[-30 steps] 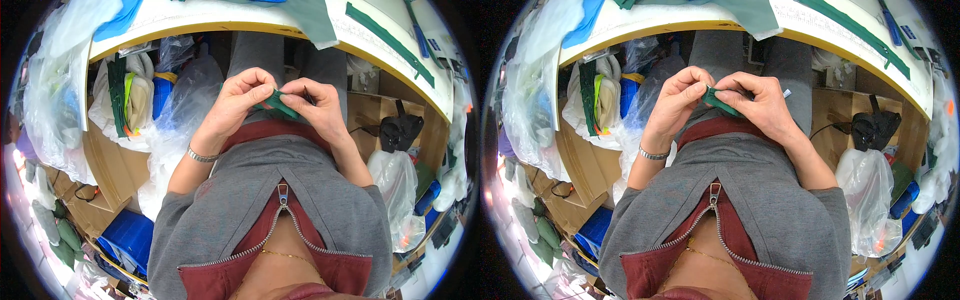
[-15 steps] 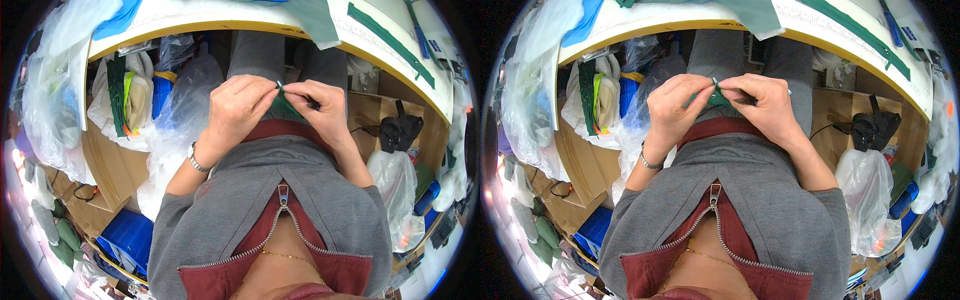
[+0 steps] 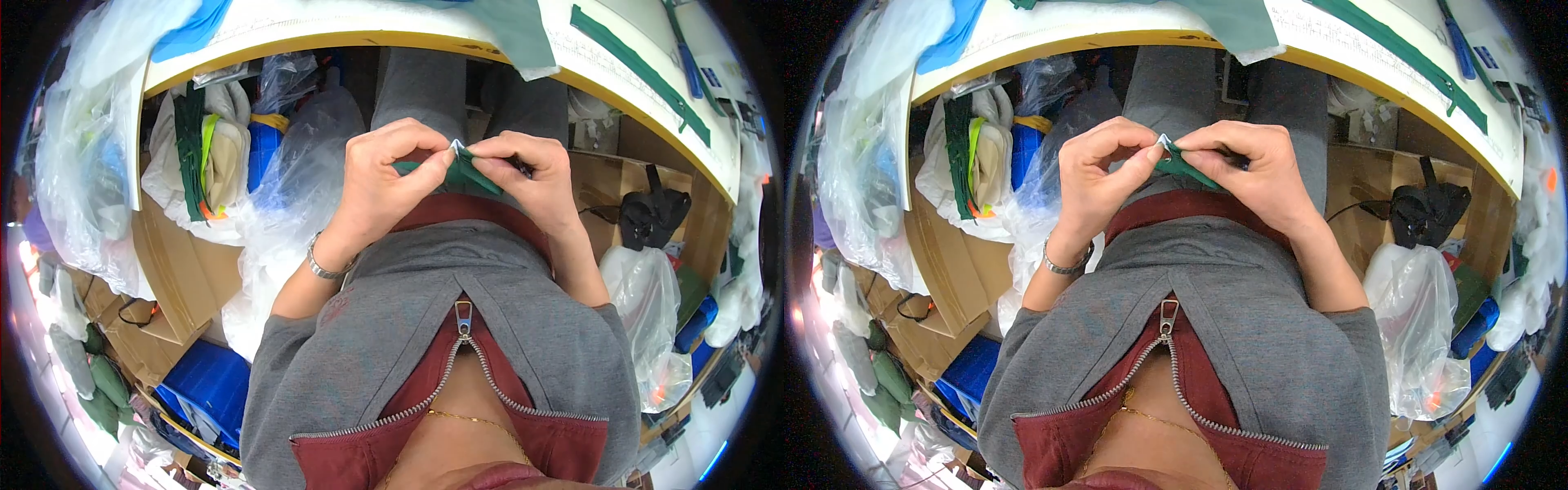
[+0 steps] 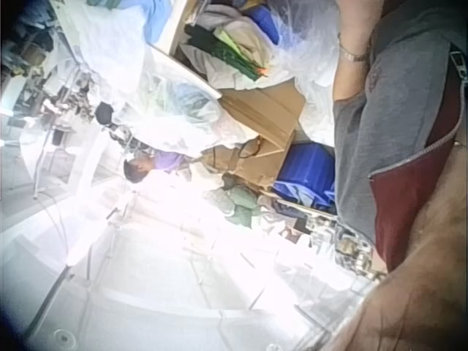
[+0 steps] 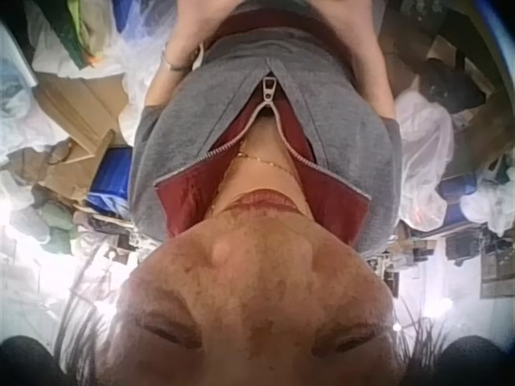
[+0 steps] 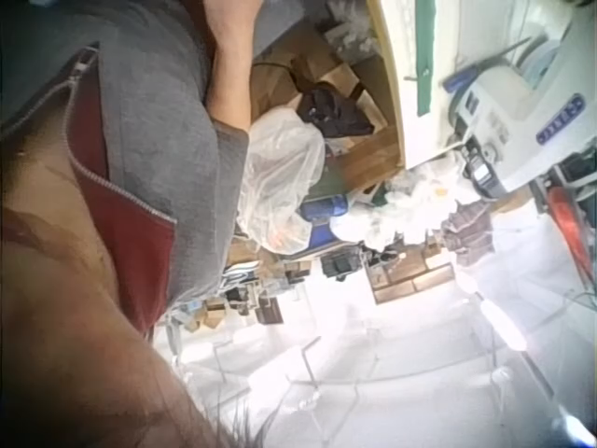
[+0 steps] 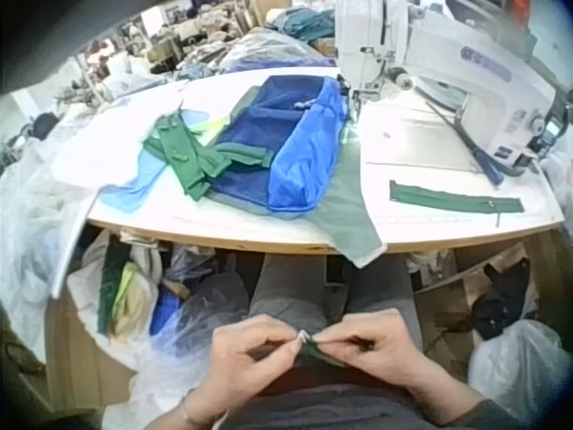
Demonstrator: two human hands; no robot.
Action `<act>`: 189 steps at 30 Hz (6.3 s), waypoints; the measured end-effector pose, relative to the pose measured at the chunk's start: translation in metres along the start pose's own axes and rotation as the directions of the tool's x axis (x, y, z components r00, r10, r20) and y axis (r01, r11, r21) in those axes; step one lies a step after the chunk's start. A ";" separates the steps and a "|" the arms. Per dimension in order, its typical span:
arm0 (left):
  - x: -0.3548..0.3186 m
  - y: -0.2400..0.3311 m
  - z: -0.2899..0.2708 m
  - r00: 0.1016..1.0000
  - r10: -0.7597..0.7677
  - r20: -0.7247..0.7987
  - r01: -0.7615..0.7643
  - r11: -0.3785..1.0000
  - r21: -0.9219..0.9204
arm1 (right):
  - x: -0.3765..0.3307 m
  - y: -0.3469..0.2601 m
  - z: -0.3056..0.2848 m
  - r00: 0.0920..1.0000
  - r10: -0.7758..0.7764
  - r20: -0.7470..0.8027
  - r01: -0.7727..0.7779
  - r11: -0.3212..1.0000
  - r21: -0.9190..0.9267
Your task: The recorder is manually attaching sliders to green zipper tape segments at a workbench.
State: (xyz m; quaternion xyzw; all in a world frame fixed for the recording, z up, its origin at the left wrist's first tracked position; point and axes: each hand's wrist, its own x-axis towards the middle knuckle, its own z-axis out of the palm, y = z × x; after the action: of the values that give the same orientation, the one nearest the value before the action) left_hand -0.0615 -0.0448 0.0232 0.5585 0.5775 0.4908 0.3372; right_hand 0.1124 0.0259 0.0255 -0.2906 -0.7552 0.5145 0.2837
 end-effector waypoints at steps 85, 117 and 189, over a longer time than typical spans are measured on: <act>-0.002 -0.008 0.014 0.990 -0.126 -0.061 0.127 0.992 0.013 | 0.001 -0.020 0.008 0.983 -0.181 0.012 0.122 0.614 -0.780; -0.004 -0.018 0.000 0.913 -0.408 0.018 0.391 0.862 -0.322 | 0.002 0.010 0.010 0.998 0.061 0.016 -0.058 0.990 -0.129; 0.019 -0.062 0.005 0.944 -0.314 -0.099 0.272 0.914 -0.301 | -0.015 0.021 -0.010 0.847 0.495 0.196 -0.520 0.692 0.501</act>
State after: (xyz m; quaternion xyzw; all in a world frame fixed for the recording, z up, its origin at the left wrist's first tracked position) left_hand -0.0788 -0.0184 -0.0333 0.3743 0.6016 0.5513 0.4405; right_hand 0.1331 0.0271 0.0064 -0.3846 -0.4770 0.7688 0.1828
